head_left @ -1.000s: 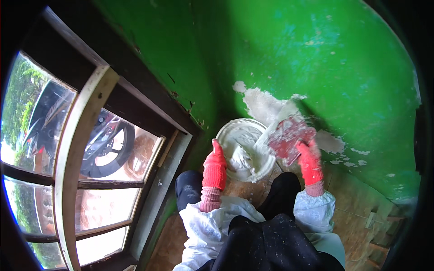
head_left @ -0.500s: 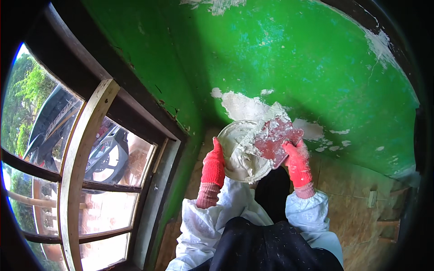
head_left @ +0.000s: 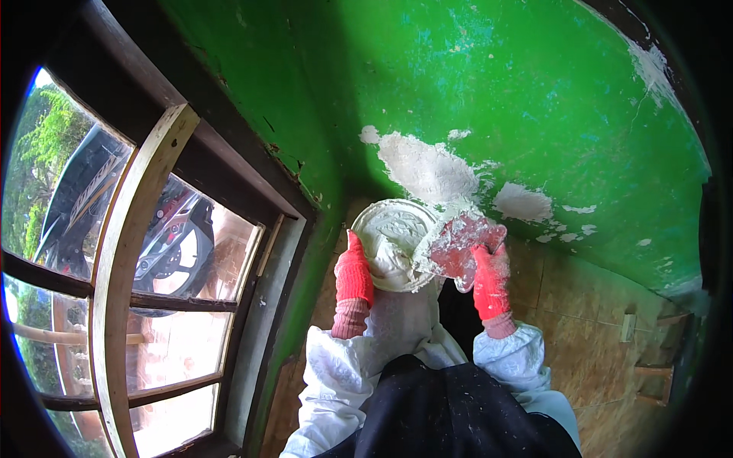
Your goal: The person applies white plaster from a bucket onto a green wall using a spatula and a putty knife, spreading and smoothing the compound over patches of the wall surface near a window.
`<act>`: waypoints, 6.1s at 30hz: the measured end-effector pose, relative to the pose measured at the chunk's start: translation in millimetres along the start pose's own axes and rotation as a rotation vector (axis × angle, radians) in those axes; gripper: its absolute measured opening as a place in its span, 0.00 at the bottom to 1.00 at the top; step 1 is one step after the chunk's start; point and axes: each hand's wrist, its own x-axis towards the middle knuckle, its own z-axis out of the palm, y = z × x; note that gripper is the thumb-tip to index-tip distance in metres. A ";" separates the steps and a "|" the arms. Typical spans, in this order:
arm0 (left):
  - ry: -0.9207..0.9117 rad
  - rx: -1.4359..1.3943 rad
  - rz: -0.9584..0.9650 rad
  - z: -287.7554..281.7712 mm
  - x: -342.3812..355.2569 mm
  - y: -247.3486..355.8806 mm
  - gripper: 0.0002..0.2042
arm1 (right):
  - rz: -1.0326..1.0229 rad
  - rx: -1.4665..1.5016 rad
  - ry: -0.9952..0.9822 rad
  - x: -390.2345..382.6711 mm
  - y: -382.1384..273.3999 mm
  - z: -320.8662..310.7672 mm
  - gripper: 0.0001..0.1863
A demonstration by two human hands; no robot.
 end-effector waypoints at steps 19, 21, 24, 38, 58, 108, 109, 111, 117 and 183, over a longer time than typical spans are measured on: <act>0.077 -0.131 -0.100 4.3 -5.2 -3.3 0.37 | 0.072 0.071 0.130 -33.6 9.0 43.1 0.21; 0.053 -0.179 -0.049 3.8 -3.7 -9.4 0.36 | 0.031 -0.062 0.166 -26.6 9.1 49.4 0.20; 0.021 -0.186 -0.047 -2.9 -8.4 -2.2 0.35 | 0.010 -0.071 0.115 -17.2 -5.5 57.7 0.19; -0.088 -0.223 0.055 -8.1 -2.6 -16.6 0.37 | -0.286 0.001 -0.086 5.1 -37.6 43.3 0.15; 0.197 -0.349 -0.008 11.8 -16.6 -7.1 0.33 | 0.088 -0.399 0.040 -29.3 -22.5 1.1 0.21; 0.061 -0.059 0.298 26.8 -1.0 -25.1 0.19 | 0.140 -0.193 -0.108 -14.3 23.3 7.5 0.16; -0.008 -0.019 0.198 24.9 1.6 -23.9 0.18 | 0.251 -0.071 -0.098 -14.4 23.4 7.0 0.14; -0.026 -0.174 0.138 19.9 -5.7 -18.0 0.19 | 0.315 0.048 -0.120 -13.1 15.6 3.3 0.12; -0.101 0.277 0.570 1.9 -0.9 -27.4 0.20 | 0.238 0.052 -0.081 16.7 -8.0 -24.0 0.16; -0.188 -0.671 0.528 -69.9 28.0 184.2 0.25 | -0.659 -0.222 0.006 158.6 -283.1 189.4 0.12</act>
